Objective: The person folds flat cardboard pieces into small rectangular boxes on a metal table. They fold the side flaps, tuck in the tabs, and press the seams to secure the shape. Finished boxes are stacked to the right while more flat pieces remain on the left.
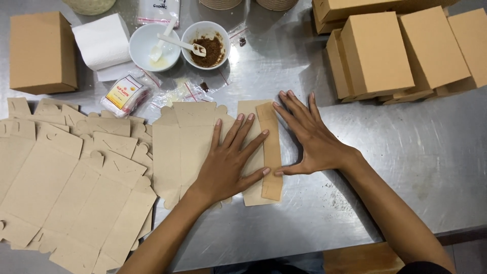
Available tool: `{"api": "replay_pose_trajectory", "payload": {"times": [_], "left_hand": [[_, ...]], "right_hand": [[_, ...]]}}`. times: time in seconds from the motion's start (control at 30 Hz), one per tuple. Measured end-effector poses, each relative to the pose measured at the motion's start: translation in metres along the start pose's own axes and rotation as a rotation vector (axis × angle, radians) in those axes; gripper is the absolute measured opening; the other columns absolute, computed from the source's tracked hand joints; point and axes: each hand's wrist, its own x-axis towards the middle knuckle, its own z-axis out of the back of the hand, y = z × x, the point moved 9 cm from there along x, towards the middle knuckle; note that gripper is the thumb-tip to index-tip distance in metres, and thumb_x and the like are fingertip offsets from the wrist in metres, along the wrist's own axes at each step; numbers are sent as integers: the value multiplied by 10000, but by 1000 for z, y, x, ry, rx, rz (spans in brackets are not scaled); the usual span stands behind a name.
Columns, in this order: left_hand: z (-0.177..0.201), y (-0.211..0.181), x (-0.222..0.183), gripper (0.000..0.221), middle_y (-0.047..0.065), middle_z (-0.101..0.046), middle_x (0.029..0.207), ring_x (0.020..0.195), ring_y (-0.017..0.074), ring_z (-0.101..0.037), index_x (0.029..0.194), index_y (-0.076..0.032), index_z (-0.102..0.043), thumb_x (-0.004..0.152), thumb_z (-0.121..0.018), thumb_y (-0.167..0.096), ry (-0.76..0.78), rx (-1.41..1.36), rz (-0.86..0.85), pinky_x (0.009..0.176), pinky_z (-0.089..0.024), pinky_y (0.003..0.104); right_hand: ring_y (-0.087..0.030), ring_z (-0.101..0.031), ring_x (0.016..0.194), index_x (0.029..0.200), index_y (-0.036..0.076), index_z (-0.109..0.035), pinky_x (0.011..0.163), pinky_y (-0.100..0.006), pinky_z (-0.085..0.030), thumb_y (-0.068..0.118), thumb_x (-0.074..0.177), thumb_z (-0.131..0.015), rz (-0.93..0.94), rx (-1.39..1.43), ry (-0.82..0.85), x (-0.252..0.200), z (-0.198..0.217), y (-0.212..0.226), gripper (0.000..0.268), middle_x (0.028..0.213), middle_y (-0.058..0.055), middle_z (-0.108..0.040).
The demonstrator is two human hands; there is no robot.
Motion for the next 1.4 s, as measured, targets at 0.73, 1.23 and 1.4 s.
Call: {"api": "replay_pose_trajectory", "payload": {"times": [0.73, 1.23, 1.4], "left_hand": [[1, -1, -1, 766, 183, -224, 1715, 1599, 367, -129, 1620, -242, -365, 987, -508, -648, -25, 20, 0, 1232, 37, 677], [2, -1, -1, 773, 171, -233, 1714, 1597, 359, -136, 1619, -253, -365, 978, -515, -656, -28, 24, 10, 1238, 35, 669], [1, 0, 0, 781, 165, -235, 1716, 1598, 358, -134, 1620, -261, -365, 969, -517, -665, -23, 25, 15, 1238, 37, 667]], "right_hand": [[-458, -178, 1556, 1624, 63, -287, 1253, -633, -69, 374, 833, -859, -185, 153, -186, 0, 12, -17, 1024, 1632, -228, -307], [-431, -269, 1530, 1574, 89, -395, 1227, -602, -197, 307, 933, -787, -291, 124, -289, 5, 15, -22, 782, 1564, -196, -401], [-404, -349, 1487, 1519, 91, -469, 1178, -571, -281, 287, 949, -788, -328, 79, -375, 6, 17, -29, 682, 1493, -164, -471]]}}
